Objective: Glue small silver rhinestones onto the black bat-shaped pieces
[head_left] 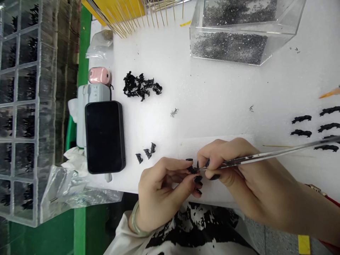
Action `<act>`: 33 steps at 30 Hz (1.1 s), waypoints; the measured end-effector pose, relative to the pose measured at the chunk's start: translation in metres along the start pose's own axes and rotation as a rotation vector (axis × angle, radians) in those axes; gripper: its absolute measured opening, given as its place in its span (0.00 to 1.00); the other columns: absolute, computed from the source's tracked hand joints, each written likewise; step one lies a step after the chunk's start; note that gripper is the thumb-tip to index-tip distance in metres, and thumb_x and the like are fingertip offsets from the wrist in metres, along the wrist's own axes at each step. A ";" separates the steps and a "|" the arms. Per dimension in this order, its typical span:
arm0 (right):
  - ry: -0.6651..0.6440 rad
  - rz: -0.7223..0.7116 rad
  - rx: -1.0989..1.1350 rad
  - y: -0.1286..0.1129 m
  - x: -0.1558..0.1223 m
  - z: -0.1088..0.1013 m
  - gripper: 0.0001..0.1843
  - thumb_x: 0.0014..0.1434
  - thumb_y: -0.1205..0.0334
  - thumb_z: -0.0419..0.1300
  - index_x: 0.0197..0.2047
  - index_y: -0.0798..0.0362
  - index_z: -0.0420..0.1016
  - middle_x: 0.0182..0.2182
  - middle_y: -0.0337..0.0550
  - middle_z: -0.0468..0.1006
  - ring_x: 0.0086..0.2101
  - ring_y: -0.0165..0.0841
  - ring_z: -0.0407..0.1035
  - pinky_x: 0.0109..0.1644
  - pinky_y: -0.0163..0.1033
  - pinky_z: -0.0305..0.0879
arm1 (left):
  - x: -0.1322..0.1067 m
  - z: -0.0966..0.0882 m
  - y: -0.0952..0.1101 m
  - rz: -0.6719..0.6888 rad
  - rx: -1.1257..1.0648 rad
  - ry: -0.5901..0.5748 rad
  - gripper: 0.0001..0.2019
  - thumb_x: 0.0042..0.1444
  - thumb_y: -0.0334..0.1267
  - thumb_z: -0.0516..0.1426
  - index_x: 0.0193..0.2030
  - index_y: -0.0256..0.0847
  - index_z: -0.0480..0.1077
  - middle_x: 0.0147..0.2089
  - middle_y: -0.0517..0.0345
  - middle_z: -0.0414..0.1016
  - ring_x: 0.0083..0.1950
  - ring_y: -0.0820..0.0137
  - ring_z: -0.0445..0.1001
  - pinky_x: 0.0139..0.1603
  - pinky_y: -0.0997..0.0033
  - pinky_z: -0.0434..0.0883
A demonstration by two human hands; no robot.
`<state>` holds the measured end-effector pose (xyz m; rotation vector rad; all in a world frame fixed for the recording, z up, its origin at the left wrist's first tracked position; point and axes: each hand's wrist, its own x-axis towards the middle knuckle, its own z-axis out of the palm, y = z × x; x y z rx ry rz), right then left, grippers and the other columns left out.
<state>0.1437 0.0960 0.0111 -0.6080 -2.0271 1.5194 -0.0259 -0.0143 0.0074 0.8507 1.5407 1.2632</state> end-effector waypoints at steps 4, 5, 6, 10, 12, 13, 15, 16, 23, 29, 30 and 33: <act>0.005 -0.020 -0.001 -0.001 0.001 0.000 0.19 0.64 0.80 0.51 0.48 0.44 0.61 0.35 0.40 0.77 0.34 0.36 0.77 0.35 0.39 0.75 | 0.000 0.003 0.003 -0.017 -0.013 0.025 0.13 0.58 0.22 0.68 0.42 0.43 0.77 0.32 0.66 0.86 0.24 0.71 0.85 0.25 0.81 0.84; 0.001 -0.026 0.000 -0.001 0.002 -0.001 0.18 0.65 0.80 0.51 0.47 0.45 0.61 0.35 0.40 0.77 0.34 0.36 0.77 0.35 0.39 0.74 | 0.000 0.004 0.004 -0.030 -0.004 0.045 0.11 0.58 0.23 0.69 0.41 0.42 0.76 0.31 0.65 0.86 0.23 0.71 0.84 0.24 0.81 0.84; -0.004 -0.032 0.002 -0.001 0.002 -0.001 0.18 0.65 0.80 0.51 0.47 0.45 0.61 0.35 0.40 0.77 0.34 0.35 0.77 0.35 0.38 0.74 | -0.001 0.005 0.005 -0.043 0.005 0.061 0.10 0.58 0.25 0.69 0.40 0.42 0.76 0.30 0.65 0.86 0.23 0.70 0.84 0.24 0.81 0.84; -0.009 -0.023 0.020 -0.002 0.002 -0.002 0.17 0.66 0.80 0.50 0.47 0.45 0.60 0.34 0.39 0.76 0.34 0.35 0.77 0.34 0.38 0.74 | -0.001 0.006 0.005 -0.038 -0.031 0.081 0.12 0.57 0.22 0.69 0.40 0.43 0.76 0.30 0.67 0.86 0.22 0.72 0.84 0.24 0.83 0.83; 0.002 -0.015 0.060 -0.002 0.002 -0.002 0.16 0.67 0.78 0.51 0.47 0.45 0.60 0.35 0.40 0.76 0.33 0.33 0.77 0.34 0.37 0.75 | -0.001 0.004 0.002 -0.017 -0.080 0.053 0.15 0.57 0.18 0.67 0.41 0.44 0.77 0.31 0.69 0.86 0.24 0.73 0.84 0.26 0.85 0.83; 0.009 -0.007 0.083 -0.002 0.002 -0.002 0.15 0.67 0.78 0.52 0.47 0.45 0.60 0.36 0.40 0.76 0.32 0.32 0.77 0.34 0.36 0.75 | 0.000 0.003 0.001 -0.011 -0.096 0.024 0.17 0.57 0.16 0.66 0.42 0.45 0.77 0.32 0.70 0.86 0.25 0.74 0.85 0.27 0.85 0.83; 0.017 0.011 0.120 -0.003 0.003 -0.002 0.14 0.68 0.76 0.53 0.48 0.46 0.60 0.37 0.41 0.75 0.32 0.30 0.77 0.35 0.34 0.77 | 0.000 0.000 -0.002 -0.005 -0.104 -0.038 0.19 0.57 0.14 0.65 0.44 0.46 0.77 0.34 0.71 0.87 0.27 0.73 0.86 0.29 0.84 0.84; 0.018 0.020 0.128 -0.003 0.003 -0.002 0.14 0.68 0.76 0.53 0.48 0.46 0.60 0.38 0.41 0.75 0.32 0.30 0.77 0.35 0.34 0.77 | 0.000 -0.001 -0.002 -0.003 -0.104 -0.056 0.20 0.58 0.14 0.64 0.44 0.47 0.77 0.35 0.71 0.87 0.27 0.73 0.86 0.29 0.84 0.85; -0.018 0.067 0.154 -0.002 -0.001 -0.001 0.13 0.70 0.75 0.52 0.49 0.45 0.60 0.36 0.38 0.76 0.33 0.30 0.76 0.36 0.34 0.77 | 0.000 -0.002 -0.002 0.017 -0.097 -0.067 0.21 0.58 0.13 0.63 0.45 0.47 0.77 0.38 0.71 0.86 0.29 0.74 0.87 0.30 0.83 0.85; -0.014 0.060 0.139 -0.002 0.000 -0.002 0.13 0.70 0.77 0.51 0.48 0.46 0.61 0.35 0.36 0.76 0.33 0.27 0.76 0.37 0.32 0.77 | 0.000 -0.007 -0.007 0.044 -0.105 -0.130 0.23 0.60 0.13 0.63 0.48 0.50 0.77 0.41 0.72 0.85 0.31 0.77 0.87 0.32 0.85 0.85; -0.013 0.055 0.129 -0.002 0.001 -0.002 0.13 0.70 0.77 0.51 0.48 0.47 0.61 0.35 0.36 0.76 0.33 0.27 0.77 0.37 0.31 0.77 | 0.000 -0.007 -0.008 0.049 -0.108 -0.132 0.23 0.60 0.13 0.63 0.48 0.50 0.77 0.41 0.72 0.85 0.31 0.77 0.87 0.33 0.85 0.85; -0.013 0.046 0.127 -0.002 0.001 -0.003 0.13 0.70 0.77 0.51 0.47 0.47 0.61 0.36 0.36 0.76 0.33 0.26 0.77 0.37 0.31 0.78 | -0.001 -0.008 -0.008 0.061 -0.109 -0.134 0.23 0.59 0.13 0.63 0.49 0.50 0.77 0.42 0.72 0.85 0.32 0.77 0.87 0.33 0.85 0.85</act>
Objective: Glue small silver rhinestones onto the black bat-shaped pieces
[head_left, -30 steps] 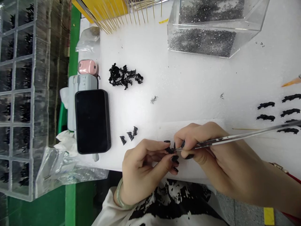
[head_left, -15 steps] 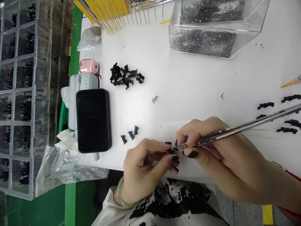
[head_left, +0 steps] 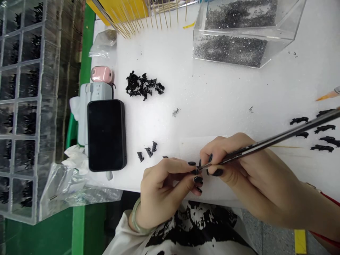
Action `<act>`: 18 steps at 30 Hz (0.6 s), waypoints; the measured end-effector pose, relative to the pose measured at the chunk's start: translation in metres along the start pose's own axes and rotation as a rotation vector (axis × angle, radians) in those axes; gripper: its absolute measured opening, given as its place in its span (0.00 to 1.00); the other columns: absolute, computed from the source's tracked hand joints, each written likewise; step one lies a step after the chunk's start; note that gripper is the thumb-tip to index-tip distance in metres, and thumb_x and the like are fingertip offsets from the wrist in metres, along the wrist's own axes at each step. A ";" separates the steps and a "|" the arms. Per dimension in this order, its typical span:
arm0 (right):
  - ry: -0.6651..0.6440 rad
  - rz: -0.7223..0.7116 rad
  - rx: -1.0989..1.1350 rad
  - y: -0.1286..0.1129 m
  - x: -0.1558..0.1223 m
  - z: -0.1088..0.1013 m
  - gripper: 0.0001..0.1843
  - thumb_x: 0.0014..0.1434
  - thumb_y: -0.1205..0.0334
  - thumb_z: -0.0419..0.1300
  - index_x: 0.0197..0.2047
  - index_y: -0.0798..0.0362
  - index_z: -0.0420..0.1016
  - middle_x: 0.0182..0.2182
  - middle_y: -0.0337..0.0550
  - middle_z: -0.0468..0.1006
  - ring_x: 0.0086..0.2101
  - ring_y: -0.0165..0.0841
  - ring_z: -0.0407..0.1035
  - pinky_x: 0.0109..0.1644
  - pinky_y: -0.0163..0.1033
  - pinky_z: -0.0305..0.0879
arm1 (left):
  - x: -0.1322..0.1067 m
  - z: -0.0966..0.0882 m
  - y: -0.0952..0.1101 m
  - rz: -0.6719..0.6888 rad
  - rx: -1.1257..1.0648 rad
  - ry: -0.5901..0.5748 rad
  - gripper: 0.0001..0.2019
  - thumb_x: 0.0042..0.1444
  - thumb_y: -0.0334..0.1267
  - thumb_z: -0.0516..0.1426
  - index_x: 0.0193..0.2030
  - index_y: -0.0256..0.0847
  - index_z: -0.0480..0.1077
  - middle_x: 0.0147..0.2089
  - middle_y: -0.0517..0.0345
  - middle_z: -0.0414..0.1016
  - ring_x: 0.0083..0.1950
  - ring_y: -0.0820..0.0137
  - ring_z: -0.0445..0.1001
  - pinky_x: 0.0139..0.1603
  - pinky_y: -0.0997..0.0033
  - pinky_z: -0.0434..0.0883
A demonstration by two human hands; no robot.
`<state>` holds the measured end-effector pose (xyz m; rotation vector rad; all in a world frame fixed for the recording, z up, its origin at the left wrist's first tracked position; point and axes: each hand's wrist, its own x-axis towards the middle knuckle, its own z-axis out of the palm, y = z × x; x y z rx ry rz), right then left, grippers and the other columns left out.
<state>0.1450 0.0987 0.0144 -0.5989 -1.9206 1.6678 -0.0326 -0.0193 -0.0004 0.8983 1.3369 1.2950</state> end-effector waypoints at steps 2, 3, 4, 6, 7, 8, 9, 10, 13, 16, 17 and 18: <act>-0.002 0.007 0.013 0.000 0.000 0.000 0.12 0.71 0.76 0.52 0.47 0.47 0.61 0.36 0.36 0.77 0.33 0.27 0.78 0.37 0.31 0.78 | 0.000 0.000 0.000 -0.002 -0.003 -0.004 0.23 0.59 0.13 0.63 0.49 0.50 0.77 0.42 0.72 0.85 0.32 0.77 0.87 0.34 0.85 0.85; 0.001 0.012 0.015 0.000 0.000 0.000 0.12 0.71 0.76 0.52 0.47 0.47 0.62 0.37 0.36 0.77 0.33 0.27 0.78 0.37 0.31 0.79 | 0.000 0.000 0.000 -0.007 -0.006 -0.006 0.23 0.60 0.13 0.63 0.49 0.50 0.77 0.42 0.72 0.85 0.32 0.78 0.87 0.34 0.85 0.85; 0.005 0.015 0.013 0.000 0.000 0.000 0.12 0.71 0.76 0.52 0.47 0.47 0.62 0.37 0.36 0.77 0.33 0.27 0.78 0.37 0.32 0.79 | 0.000 0.000 0.000 -0.011 -0.010 -0.007 0.23 0.60 0.13 0.63 0.49 0.50 0.77 0.42 0.72 0.85 0.32 0.78 0.87 0.34 0.86 0.85; 0.011 0.018 0.007 -0.001 0.000 0.001 0.12 0.71 0.76 0.52 0.47 0.47 0.62 0.36 0.36 0.77 0.33 0.27 0.78 0.37 0.32 0.79 | 0.000 0.000 0.000 -0.019 -0.014 -0.012 0.23 0.60 0.13 0.62 0.49 0.50 0.77 0.42 0.72 0.85 0.33 0.78 0.87 0.34 0.86 0.85; 0.012 0.018 0.004 -0.001 0.000 0.001 0.12 0.71 0.75 0.52 0.47 0.47 0.62 0.37 0.36 0.77 0.33 0.27 0.78 0.36 0.32 0.79 | 0.000 0.000 0.000 -0.019 -0.015 -0.013 0.23 0.60 0.13 0.62 0.49 0.50 0.77 0.42 0.72 0.85 0.33 0.78 0.87 0.34 0.85 0.85; 0.012 0.020 -0.001 -0.001 0.000 0.002 0.11 0.71 0.75 0.52 0.47 0.47 0.62 0.37 0.37 0.77 0.33 0.27 0.78 0.36 0.31 0.79 | 0.000 0.000 0.000 -0.017 -0.015 -0.012 0.23 0.61 0.13 0.62 0.49 0.50 0.76 0.42 0.72 0.85 0.33 0.78 0.87 0.34 0.85 0.86; 0.011 0.022 -0.006 -0.001 0.000 0.002 0.11 0.71 0.75 0.52 0.47 0.47 0.62 0.37 0.37 0.77 0.33 0.27 0.78 0.36 0.31 0.79 | 0.000 0.000 0.000 -0.012 -0.015 -0.013 0.23 0.60 0.13 0.62 0.49 0.50 0.76 0.42 0.72 0.85 0.33 0.77 0.87 0.34 0.85 0.86; 0.010 0.023 -0.012 -0.001 0.000 0.002 0.11 0.71 0.75 0.52 0.47 0.47 0.62 0.37 0.37 0.77 0.33 0.27 0.78 0.37 0.31 0.79 | 0.000 0.000 0.000 -0.006 -0.016 -0.014 0.23 0.60 0.13 0.62 0.49 0.50 0.76 0.42 0.71 0.85 0.33 0.77 0.87 0.34 0.85 0.86; 0.002 0.023 -0.013 0.000 -0.001 0.002 0.12 0.71 0.76 0.51 0.48 0.47 0.62 0.38 0.37 0.77 0.34 0.27 0.78 0.38 0.31 0.79 | 0.000 -0.001 -0.002 0.023 -0.022 -0.016 0.23 0.59 0.13 0.63 0.50 0.48 0.77 0.43 0.69 0.85 0.33 0.76 0.87 0.34 0.84 0.86; -0.006 0.024 -0.003 0.001 -0.002 0.001 0.12 0.71 0.76 0.51 0.48 0.47 0.62 0.38 0.37 0.77 0.34 0.26 0.77 0.38 0.32 0.78 | -0.001 -0.002 -0.005 0.043 -0.023 -0.025 0.23 0.59 0.13 0.64 0.50 0.47 0.77 0.43 0.67 0.85 0.33 0.75 0.87 0.34 0.84 0.86; -0.001 0.025 -0.006 0.001 -0.002 0.001 0.12 0.71 0.76 0.51 0.48 0.47 0.63 0.38 0.37 0.77 0.35 0.26 0.77 0.39 0.32 0.78 | -0.001 -0.002 -0.005 0.056 -0.023 -0.030 0.22 0.59 0.13 0.64 0.50 0.46 0.77 0.43 0.67 0.85 0.33 0.75 0.87 0.34 0.84 0.86; 0.005 0.025 -0.011 0.000 -0.002 0.001 0.12 0.71 0.76 0.51 0.48 0.47 0.63 0.38 0.37 0.77 0.35 0.26 0.77 0.39 0.31 0.77 | -0.001 -0.003 -0.006 0.066 -0.019 -0.036 0.22 0.59 0.13 0.64 0.50 0.46 0.77 0.43 0.66 0.85 0.33 0.75 0.87 0.34 0.84 0.86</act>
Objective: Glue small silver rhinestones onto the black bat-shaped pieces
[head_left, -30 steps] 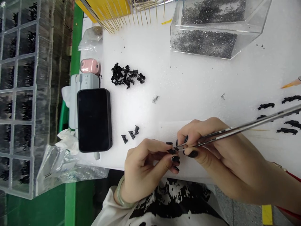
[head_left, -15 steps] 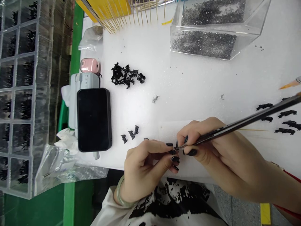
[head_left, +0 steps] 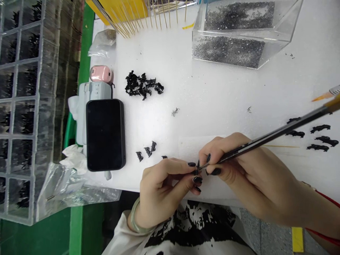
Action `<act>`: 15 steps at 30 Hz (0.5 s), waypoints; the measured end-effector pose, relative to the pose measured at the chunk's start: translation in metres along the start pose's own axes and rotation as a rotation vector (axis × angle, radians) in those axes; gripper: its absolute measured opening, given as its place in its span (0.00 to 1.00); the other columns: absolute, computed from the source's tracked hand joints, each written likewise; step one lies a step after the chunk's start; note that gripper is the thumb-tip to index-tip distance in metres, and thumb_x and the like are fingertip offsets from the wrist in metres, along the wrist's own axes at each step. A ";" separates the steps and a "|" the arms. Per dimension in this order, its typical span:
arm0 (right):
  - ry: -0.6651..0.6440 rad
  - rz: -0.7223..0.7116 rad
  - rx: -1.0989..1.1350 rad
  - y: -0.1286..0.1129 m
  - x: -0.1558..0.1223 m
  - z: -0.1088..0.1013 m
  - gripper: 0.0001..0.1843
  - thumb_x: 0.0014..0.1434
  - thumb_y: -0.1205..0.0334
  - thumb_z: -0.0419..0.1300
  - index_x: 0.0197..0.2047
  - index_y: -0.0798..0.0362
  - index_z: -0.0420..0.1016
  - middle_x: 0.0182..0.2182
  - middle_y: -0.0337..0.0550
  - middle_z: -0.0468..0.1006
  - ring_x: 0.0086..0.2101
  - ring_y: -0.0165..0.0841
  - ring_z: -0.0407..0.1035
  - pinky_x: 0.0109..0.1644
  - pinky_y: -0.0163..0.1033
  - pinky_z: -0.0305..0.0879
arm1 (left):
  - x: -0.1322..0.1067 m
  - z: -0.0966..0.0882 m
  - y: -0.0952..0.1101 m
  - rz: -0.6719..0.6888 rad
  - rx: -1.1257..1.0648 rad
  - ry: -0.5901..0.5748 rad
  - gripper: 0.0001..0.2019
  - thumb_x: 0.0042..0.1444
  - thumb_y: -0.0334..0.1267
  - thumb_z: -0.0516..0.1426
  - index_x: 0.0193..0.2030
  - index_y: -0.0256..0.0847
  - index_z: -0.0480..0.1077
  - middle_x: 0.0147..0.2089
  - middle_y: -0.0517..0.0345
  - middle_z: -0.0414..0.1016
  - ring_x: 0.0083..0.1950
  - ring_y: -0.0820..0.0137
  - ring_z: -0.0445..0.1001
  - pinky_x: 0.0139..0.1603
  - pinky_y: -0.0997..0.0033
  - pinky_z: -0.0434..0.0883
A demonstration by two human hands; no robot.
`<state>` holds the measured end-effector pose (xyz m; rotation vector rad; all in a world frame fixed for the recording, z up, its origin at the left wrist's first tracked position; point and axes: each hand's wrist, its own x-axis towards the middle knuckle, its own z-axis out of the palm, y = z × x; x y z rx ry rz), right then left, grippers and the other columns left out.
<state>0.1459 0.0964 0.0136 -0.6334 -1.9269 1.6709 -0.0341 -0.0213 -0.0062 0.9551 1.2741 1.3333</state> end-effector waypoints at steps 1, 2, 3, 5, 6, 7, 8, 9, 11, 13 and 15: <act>0.005 0.001 -0.002 0.000 0.000 0.000 0.12 0.71 0.76 0.51 0.48 0.48 0.64 0.38 0.36 0.77 0.36 0.26 0.77 0.40 0.31 0.77 | 0.000 0.000 0.000 0.010 0.007 -0.007 0.22 0.59 0.13 0.64 0.50 0.46 0.77 0.43 0.65 0.85 0.33 0.75 0.87 0.33 0.84 0.86; 0.010 0.001 -0.002 0.000 0.000 0.000 0.11 0.71 0.75 0.51 0.48 0.48 0.64 0.39 0.36 0.78 0.36 0.25 0.77 0.40 0.30 0.76 | 0.000 0.000 0.000 0.018 0.014 -0.011 0.22 0.59 0.14 0.64 0.50 0.45 0.77 0.43 0.65 0.85 0.33 0.75 0.87 0.33 0.84 0.86; 0.013 0.001 -0.003 0.000 0.001 -0.001 0.11 0.72 0.75 0.51 0.48 0.48 0.65 0.39 0.36 0.78 0.37 0.24 0.77 0.41 0.29 0.76 | 0.000 -0.001 0.000 0.019 0.024 -0.014 0.21 0.59 0.14 0.64 0.50 0.45 0.77 0.43 0.65 0.85 0.33 0.75 0.87 0.33 0.84 0.85; 0.009 0.001 0.003 0.000 0.002 -0.001 0.10 0.72 0.74 0.52 0.47 0.47 0.65 0.39 0.34 0.78 0.37 0.23 0.77 0.41 0.27 0.75 | 0.001 0.000 0.001 -0.002 0.038 -0.009 0.21 0.59 0.14 0.64 0.49 0.46 0.77 0.42 0.66 0.85 0.32 0.75 0.87 0.33 0.85 0.85; 0.007 0.006 0.010 0.000 0.002 -0.001 0.10 0.72 0.74 0.52 0.47 0.47 0.65 0.38 0.34 0.79 0.37 0.23 0.77 0.40 0.27 0.75 | 0.001 0.000 0.001 -0.015 0.038 -0.006 0.21 0.60 0.14 0.64 0.49 0.46 0.76 0.42 0.67 0.85 0.32 0.76 0.87 0.33 0.85 0.85; 0.007 0.011 0.016 0.000 0.002 -0.001 0.10 0.72 0.73 0.52 0.47 0.47 0.65 0.37 0.33 0.79 0.36 0.24 0.77 0.40 0.28 0.75 | 0.001 0.001 0.002 -0.026 0.034 -0.001 0.21 0.60 0.15 0.64 0.49 0.47 0.76 0.41 0.67 0.85 0.32 0.75 0.87 0.33 0.85 0.85; 0.007 0.018 0.026 0.000 0.002 -0.002 0.09 0.73 0.72 0.53 0.47 0.46 0.65 0.37 0.33 0.79 0.36 0.25 0.77 0.39 0.28 0.75 | 0.002 0.001 0.002 -0.039 0.031 0.001 0.20 0.60 0.15 0.64 0.49 0.47 0.76 0.41 0.68 0.86 0.32 0.75 0.87 0.33 0.85 0.85; 0.013 0.033 0.034 0.000 0.002 -0.002 0.08 0.73 0.71 0.53 0.47 0.46 0.66 0.37 0.34 0.79 0.35 0.26 0.77 0.38 0.30 0.76 | 0.002 0.001 0.003 -0.050 0.030 0.003 0.20 0.61 0.16 0.64 0.48 0.48 0.76 0.40 0.68 0.86 0.32 0.75 0.87 0.32 0.84 0.85; 0.044 0.073 0.041 0.000 0.001 -0.002 0.05 0.74 0.67 0.55 0.47 0.45 0.67 0.38 0.37 0.79 0.36 0.29 0.78 0.36 0.33 0.77 | 0.002 0.002 0.003 -0.062 0.037 0.005 0.19 0.61 0.17 0.64 0.48 0.48 0.76 0.39 0.69 0.86 0.31 0.75 0.87 0.32 0.85 0.85; 0.086 0.114 0.069 0.000 0.000 -0.003 0.03 0.75 0.63 0.57 0.47 0.45 0.68 0.40 0.38 0.79 0.36 0.31 0.78 0.35 0.34 0.78 | 0.003 0.002 0.003 -0.063 0.050 0.015 0.18 0.61 0.18 0.65 0.47 0.48 0.75 0.37 0.68 0.86 0.30 0.75 0.87 0.31 0.84 0.84; 0.135 0.141 0.125 0.000 0.000 -0.003 0.02 0.75 0.62 0.58 0.48 0.44 0.69 0.40 0.38 0.79 0.34 0.30 0.78 0.34 0.33 0.78 | 0.003 0.003 0.003 -0.061 0.061 0.027 0.16 0.60 0.20 0.65 0.47 0.46 0.75 0.36 0.67 0.85 0.29 0.73 0.86 0.30 0.83 0.84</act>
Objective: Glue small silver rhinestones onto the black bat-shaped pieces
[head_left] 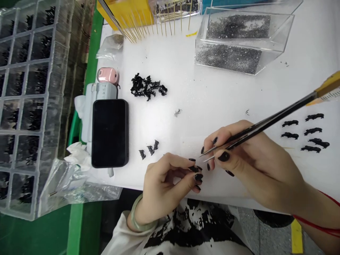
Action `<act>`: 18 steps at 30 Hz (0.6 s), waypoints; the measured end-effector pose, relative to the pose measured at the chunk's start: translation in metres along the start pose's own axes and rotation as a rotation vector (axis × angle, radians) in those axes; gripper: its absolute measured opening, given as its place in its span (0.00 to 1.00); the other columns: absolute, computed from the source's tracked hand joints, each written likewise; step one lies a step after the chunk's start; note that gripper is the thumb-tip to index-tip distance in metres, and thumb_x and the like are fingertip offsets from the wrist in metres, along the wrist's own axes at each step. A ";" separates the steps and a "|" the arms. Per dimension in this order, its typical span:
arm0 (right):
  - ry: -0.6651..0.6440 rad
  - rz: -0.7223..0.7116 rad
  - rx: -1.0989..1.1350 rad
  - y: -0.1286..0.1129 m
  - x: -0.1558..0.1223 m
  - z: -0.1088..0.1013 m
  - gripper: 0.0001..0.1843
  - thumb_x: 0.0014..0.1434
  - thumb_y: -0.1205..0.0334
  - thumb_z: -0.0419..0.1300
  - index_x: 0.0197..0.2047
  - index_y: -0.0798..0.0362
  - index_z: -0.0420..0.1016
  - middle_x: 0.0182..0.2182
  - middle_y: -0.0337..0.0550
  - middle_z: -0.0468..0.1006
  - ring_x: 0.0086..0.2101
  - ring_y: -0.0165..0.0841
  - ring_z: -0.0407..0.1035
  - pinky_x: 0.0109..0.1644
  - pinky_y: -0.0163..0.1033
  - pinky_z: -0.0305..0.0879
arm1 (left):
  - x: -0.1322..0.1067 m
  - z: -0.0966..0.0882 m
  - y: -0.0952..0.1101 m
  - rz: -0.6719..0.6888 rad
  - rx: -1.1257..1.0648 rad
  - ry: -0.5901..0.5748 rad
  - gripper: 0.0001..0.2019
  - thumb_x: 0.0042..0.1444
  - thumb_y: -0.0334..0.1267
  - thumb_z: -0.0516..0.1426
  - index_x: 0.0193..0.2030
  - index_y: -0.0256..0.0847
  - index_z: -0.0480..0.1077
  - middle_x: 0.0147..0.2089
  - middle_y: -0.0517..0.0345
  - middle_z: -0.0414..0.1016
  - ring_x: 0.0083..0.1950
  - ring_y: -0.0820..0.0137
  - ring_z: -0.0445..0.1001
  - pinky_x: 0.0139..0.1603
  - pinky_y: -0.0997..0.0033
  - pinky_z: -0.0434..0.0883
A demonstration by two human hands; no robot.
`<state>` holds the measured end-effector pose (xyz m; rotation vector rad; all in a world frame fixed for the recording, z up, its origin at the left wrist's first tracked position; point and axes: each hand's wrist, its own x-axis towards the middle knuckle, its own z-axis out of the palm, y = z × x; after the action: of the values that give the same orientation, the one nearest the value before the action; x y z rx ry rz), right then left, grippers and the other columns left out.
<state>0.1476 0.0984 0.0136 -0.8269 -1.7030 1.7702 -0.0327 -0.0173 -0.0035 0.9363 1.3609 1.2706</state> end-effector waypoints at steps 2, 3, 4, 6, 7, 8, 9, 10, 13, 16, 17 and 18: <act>0.049 -0.008 0.035 0.000 0.001 -0.001 0.03 0.75 0.62 0.60 0.49 0.44 0.70 0.40 0.37 0.79 0.32 0.27 0.78 0.34 0.32 0.78 | 0.001 0.000 0.000 0.000 0.014 0.012 0.14 0.61 0.21 0.65 0.46 0.44 0.75 0.34 0.64 0.84 0.28 0.71 0.86 0.28 0.81 0.84; 0.086 -0.031 0.018 0.000 0.001 -0.002 0.04 0.74 0.64 0.60 0.49 0.44 0.71 0.41 0.37 0.80 0.32 0.27 0.79 0.33 0.32 0.78 | 0.002 0.000 0.000 0.000 0.023 0.017 0.12 0.61 0.21 0.65 0.46 0.43 0.75 0.33 0.63 0.84 0.27 0.71 0.86 0.28 0.81 0.84; 0.140 -0.064 -0.028 -0.001 0.001 -0.004 0.05 0.74 0.65 0.61 0.48 0.43 0.73 0.42 0.37 0.80 0.32 0.27 0.80 0.33 0.32 0.78 | 0.002 0.000 0.000 0.002 0.035 0.020 0.12 0.61 0.22 0.65 0.45 0.42 0.75 0.32 0.63 0.83 0.26 0.71 0.85 0.27 0.81 0.83; 0.287 -0.117 -0.178 -0.006 -0.002 -0.011 0.09 0.71 0.69 0.63 0.47 0.43 0.76 0.44 0.36 0.81 0.33 0.27 0.81 0.33 0.31 0.78 | 0.002 0.000 0.001 0.012 0.074 0.016 0.11 0.61 0.22 0.64 0.45 0.41 0.75 0.31 0.62 0.82 0.25 0.71 0.84 0.27 0.81 0.83; 0.379 -0.123 -0.256 -0.010 -0.004 -0.015 0.10 0.70 0.70 0.64 0.47 0.43 0.77 0.44 0.36 0.82 0.34 0.28 0.82 0.33 0.31 0.78 | 0.002 0.000 0.002 0.027 0.110 0.008 0.11 0.62 0.22 0.64 0.46 0.41 0.75 0.31 0.62 0.82 0.26 0.71 0.84 0.28 0.80 0.84; 0.479 -0.117 -0.318 -0.014 -0.006 -0.020 0.10 0.68 0.70 0.66 0.46 0.43 0.78 0.43 0.36 0.83 0.35 0.29 0.82 0.33 0.31 0.78 | 0.001 0.000 0.004 0.058 0.161 0.000 0.12 0.62 0.22 0.64 0.47 0.41 0.75 0.33 0.61 0.83 0.28 0.71 0.85 0.30 0.79 0.84; 0.573 -0.106 -0.361 -0.018 -0.009 -0.025 0.10 0.67 0.70 0.68 0.45 0.43 0.79 0.43 0.37 0.84 0.36 0.31 0.83 0.34 0.32 0.78 | 0.001 0.001 0.006 0.106 0.223 -0.008 0.13 0.62 0.22 0.63 0.48 0.42 0.75 0.35 0.60 0.83 0.31 0.70 0.86 0.33 0.78 0.85; 0.657 -0.097 -0.388 -0.021 -0.012 -0.030 0.09 0.66 0.69 0.69 0.45 0.43 0.79 0.42 0.38 0.85 0.37 0.33 0.83 0.35 0.33 0.78 | 0.000 0.002 0.008 0.166 0.287 -0.016 0.14 0.62 0.21 0.63 0.49 0.42 0.75 0.36 0.59 0.84 0.34 0.70 0.86 0.36 0.78 0.85; 0.791 -0.085 -0.407 -0.022 -0.018 -0.043 0.06 0.66 0.64 0.71 0.44 0.45 0.79 0.41 0.43 0.86 0.38 0.37 0.84 0.34 0.37 0.77 | 0.002 0.007 0.017 0.312 0.380 -0.091 0.16 0.61 0.20 0.61 0.51 0.42 0.73 0.40 0.58 0.84 0.37 0.73 0.84 0.39 0.81 0.82; 0.768 -0.039 -0.420 -0.010 -0.016 -0.051 0.08 0.66 0.58 0.71 0.43 0.48 0.77 0.39 0.42 0.85 0.33 0.38 0.85 0.28 0.37 0.74 | 0.007 0.014 0.022 0.288 0.316 -0.229 0.16 0.62 0.22 0.61 0.53 0.44 0.72 0.39 0.60 0.83 0.36 0.74 0.83 0.40 0.82 0.81; 0.748 -0.017 -0.428 -0.004 -0.014 -0.052 0.09 0.66 0.57 0.71 0.43 0.48 0.76 0.38 0.42 0.85 0.32 0.39 0.85 0.26 0.37 0.73 | 0.008 0.017 0.022 0.260 0.292 -0.257 0.16 0.63 0.23 0.61 0.54 0.45 0.72 0.39 0.60 0.83 0.36 0.74 0.83 0.40 0.82 0.81; 0.734 0.000 -0.440 0.001 -0.012 -0.052 0.09 0.67 0.56 0.70 0.42 0.49 0.75 0.38 0.43 0.85 0.32 0.39 0.85 0.24 0.35 0.72 | 0.010 0.020 0.022 0.235 0.276 -0.272 0.17 0.63 0.24 0.61 0.54 0.46 0.72 0.39 0.61 0.82 0.36 0.74 0.83 0.39 0.83 0.81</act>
<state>0.1946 0.1236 0.0132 -1.4411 -1.5617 0.8926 -0.0176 -0.0001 0.0180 1.4404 1.2552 1.0922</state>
